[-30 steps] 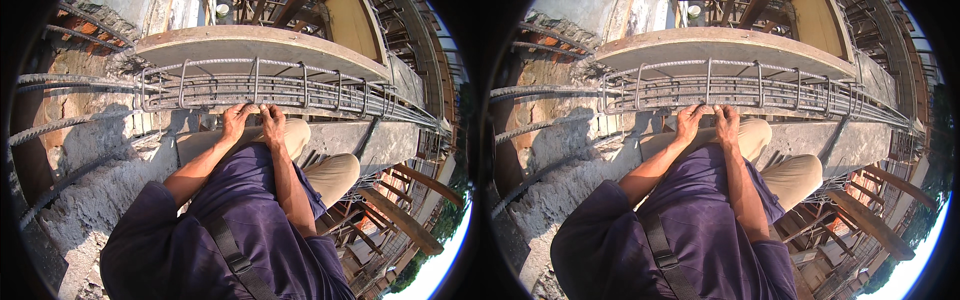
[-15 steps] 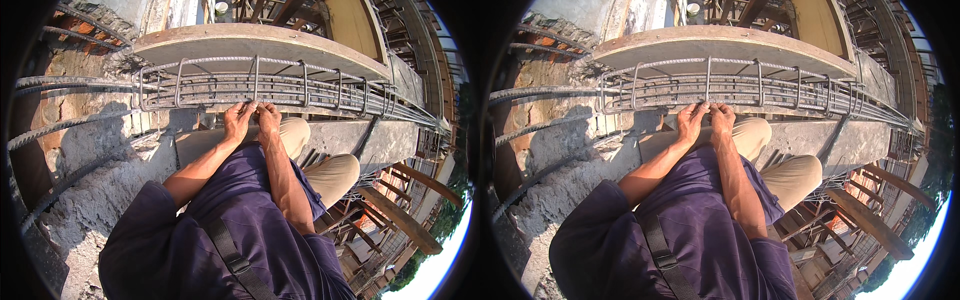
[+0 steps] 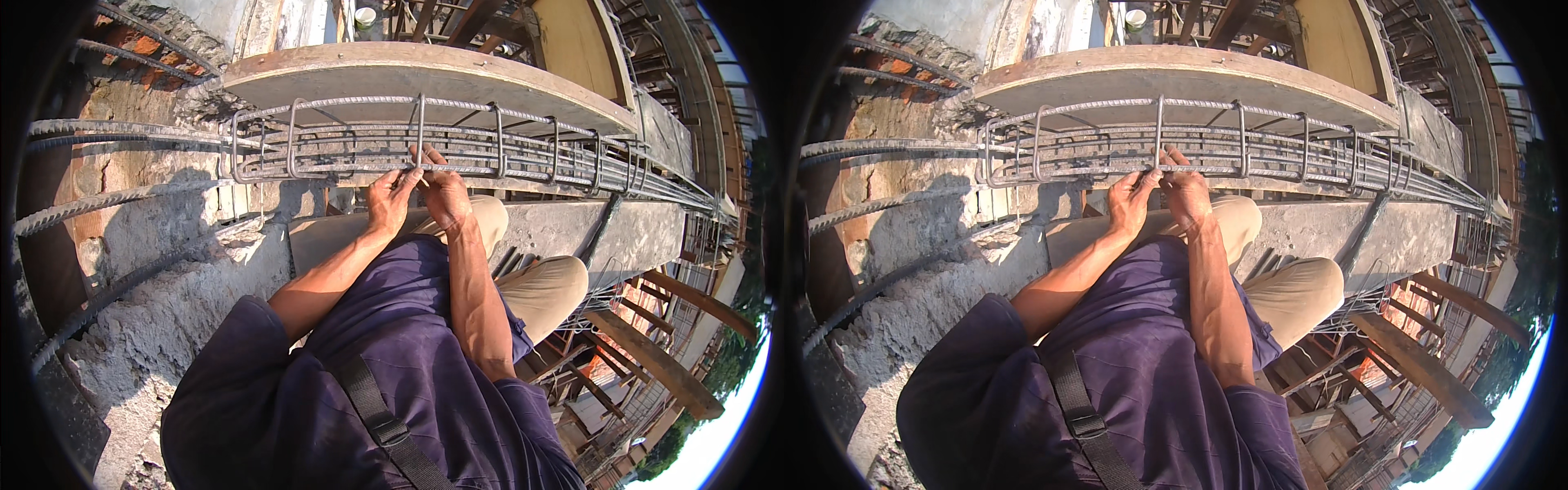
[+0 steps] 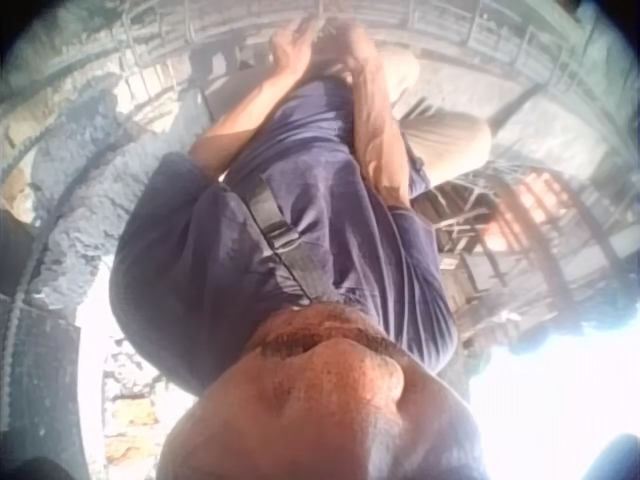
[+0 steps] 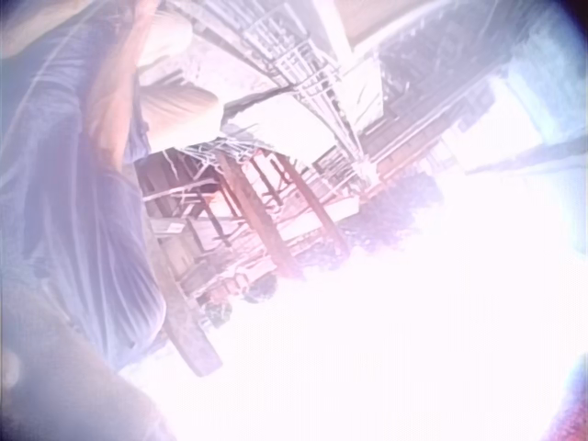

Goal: The person secures rebar mesh together using wire and pliers, twisting the wire around the intersections by hand and with the tool to tighten it.

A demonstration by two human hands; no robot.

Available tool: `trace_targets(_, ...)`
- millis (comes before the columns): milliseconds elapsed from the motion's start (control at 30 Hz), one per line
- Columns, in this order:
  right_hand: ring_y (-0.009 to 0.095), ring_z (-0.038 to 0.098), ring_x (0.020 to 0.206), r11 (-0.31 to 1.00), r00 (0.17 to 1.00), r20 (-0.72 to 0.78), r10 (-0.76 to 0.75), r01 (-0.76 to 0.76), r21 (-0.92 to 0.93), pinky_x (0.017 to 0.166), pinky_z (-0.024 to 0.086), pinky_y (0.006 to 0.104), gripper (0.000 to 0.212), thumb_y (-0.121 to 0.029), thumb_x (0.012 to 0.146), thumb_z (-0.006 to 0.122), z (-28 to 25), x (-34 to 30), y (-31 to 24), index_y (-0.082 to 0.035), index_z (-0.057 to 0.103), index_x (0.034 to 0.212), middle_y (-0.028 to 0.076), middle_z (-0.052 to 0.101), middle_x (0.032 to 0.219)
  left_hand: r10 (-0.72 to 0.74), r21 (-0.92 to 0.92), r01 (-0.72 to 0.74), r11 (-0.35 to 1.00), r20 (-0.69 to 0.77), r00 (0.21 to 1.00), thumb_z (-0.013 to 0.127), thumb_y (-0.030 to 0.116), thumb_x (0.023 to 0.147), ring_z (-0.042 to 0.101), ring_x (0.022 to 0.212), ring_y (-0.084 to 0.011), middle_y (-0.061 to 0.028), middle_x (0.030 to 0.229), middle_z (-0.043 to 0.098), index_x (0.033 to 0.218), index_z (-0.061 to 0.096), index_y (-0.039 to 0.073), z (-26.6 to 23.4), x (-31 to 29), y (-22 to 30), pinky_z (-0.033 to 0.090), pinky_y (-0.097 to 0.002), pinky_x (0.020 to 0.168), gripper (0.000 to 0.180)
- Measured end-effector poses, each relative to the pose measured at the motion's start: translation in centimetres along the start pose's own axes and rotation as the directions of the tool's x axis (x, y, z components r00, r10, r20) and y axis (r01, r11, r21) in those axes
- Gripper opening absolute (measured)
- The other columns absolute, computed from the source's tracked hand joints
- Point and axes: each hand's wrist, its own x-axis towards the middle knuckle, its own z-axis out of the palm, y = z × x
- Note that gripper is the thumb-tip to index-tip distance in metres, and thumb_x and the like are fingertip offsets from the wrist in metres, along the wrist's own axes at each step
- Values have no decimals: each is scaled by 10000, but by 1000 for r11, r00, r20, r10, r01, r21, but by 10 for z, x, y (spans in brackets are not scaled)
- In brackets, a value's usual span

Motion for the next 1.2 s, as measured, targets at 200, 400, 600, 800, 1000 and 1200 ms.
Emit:
trace_targets(200, 279, 665, 1003, 127, 892, 114, -438, 187, -974, 820, 524, 384, 188, -114, 924, 600, 33, -56, -75, -37, 695, 1067, 77, 723, 1080, -12, 72, 12, 997, 4, 1000, 721, 279, 950, 413, 668, -50, 59, 702, 538, 885, 714, -3, -7, 3, -10, 354, -255, 569, 289)
trace_targets(400, 284, 579, 1185, -433, 717, 694, -61, 607, -666, 1009, 466, 412, 171, -145, 896, 653, 18, 24, -96, -93, 720, 1045, 57, 684, 1174, -49, 118, 44, 992, 37, 998, 723, 268, 949, 424, 670, -37, 62, 706, 558, 952, 733, -14, -11, 3, -8, 361, -249, 580, 282)
trace_targets(600, 300, 657, 999, -562, 811, 582, 59, 508, -653, 931, 472, 444, 142, -202, 858, 681, 47, 34, -101, -106, 767, 918, 92, 720, 921, 28, 85, -28, 996, 0, 1000, 728, 310, 934, 463, 660, -76, 15, 701, 598, 953, 733, -14, -8, 5, -9, 402, -276, 602, 325)
trace_targets(800, 343, 694, 850, -281, 825, 455, -337, 373, -884, 771, 535, 455, 191, -224, 833, 690, 49, -24, -76, -80, 778, 922, 131, 732, 878, -178, 329, 162, 930, 17, 984, 744, 450, 879, 639, 744, -213, -141, 835, 706, 965, 745, -21, -16, 6, 9, 494, -358, 701, 479)
trace_targets(1000, 319, 725, 829, 208, 857, -39, -513, 81, -975, 759, 542, 399, 229, -275, 858, 721, 62, -52, -41, -91, 789, 976, 162, 742, 878, -176, 445, 115, 888, 100, 979, 678, 357, 928, 720, 910, -287, -230, 972, 730, 1093, 683, -72, -23, 8, 3, 534, -398, 782, 460)
trace_targets(1200, 338, 674, 853, 123, 758, 72, -648, 198, -973, 761, 516, 439, 138, -196, 832, 719, 51, -51, -17, -67, 760, 862, 137, 712, 845, -178, 604, 22, 797, 201, 963, 559, 121, 952, 711, 934, -304, -234, 995, 723, 1125, 677, -50, -31, 9, 23, 528, -402, 796, 271)
